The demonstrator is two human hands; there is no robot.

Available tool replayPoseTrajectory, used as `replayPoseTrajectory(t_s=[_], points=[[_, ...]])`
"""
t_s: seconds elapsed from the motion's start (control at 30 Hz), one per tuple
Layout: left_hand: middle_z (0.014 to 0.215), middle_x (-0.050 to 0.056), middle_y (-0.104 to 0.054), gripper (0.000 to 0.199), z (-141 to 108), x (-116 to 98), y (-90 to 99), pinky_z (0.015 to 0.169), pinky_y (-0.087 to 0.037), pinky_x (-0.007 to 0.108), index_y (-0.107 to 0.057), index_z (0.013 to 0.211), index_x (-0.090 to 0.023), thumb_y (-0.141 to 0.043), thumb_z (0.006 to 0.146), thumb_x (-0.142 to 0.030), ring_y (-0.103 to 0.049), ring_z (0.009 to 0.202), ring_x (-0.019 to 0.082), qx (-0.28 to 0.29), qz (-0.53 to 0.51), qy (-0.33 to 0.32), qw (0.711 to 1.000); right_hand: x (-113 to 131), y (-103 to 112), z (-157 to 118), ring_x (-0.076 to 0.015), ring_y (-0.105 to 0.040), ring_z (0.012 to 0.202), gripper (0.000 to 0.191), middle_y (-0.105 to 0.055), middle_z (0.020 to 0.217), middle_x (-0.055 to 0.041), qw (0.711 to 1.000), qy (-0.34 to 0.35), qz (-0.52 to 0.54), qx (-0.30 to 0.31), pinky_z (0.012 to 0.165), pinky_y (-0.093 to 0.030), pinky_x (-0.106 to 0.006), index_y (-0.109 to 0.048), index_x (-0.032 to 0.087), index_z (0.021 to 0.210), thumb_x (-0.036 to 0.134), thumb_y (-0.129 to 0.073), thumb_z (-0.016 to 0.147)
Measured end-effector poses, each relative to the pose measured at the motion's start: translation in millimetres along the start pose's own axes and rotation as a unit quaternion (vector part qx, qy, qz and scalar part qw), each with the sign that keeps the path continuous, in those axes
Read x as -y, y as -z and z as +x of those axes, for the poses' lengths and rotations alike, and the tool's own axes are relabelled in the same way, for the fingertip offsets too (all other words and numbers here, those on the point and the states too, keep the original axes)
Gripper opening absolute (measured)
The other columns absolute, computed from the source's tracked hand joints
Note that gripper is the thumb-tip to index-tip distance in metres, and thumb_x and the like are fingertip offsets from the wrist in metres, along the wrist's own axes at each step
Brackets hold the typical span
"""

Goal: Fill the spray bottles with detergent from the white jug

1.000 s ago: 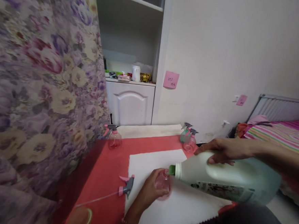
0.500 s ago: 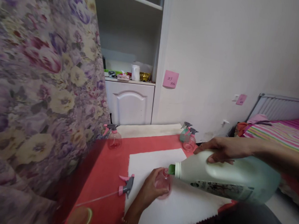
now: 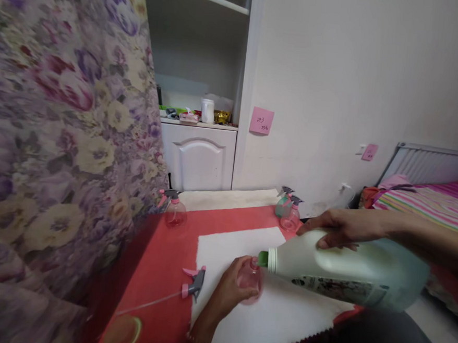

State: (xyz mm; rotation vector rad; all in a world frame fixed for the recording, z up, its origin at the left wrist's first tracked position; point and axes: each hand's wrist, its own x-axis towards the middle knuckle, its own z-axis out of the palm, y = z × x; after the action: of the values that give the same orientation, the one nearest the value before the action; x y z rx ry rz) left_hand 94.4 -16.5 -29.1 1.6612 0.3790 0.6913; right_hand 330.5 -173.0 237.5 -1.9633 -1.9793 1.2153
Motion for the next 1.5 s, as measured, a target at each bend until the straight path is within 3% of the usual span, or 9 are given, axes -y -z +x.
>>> replayPoseTrajectory(t_s=[1.5], points=[[0.127, 0.004, -0.06, 0.075, 0.5, -1.1, -0.8, 0.106, -0.037, 0.038, -0.055, 0.125, -0.025, -0.07, 0.057, 0.004, -0.051, 0.121, 0.026, 0.014, 0.0, -0.008, 1.0, 7.0, -0.6, -2.1, -0.009, -0.048, 0.054, 0.048, -0.054, 0.074, -0.0002, 1.0, -0.005, -0.003, 0.005, 0.044, -0.041, -0.018, -0.054, 0.021, 0.131, 0.039, -0.059, 0.087]])
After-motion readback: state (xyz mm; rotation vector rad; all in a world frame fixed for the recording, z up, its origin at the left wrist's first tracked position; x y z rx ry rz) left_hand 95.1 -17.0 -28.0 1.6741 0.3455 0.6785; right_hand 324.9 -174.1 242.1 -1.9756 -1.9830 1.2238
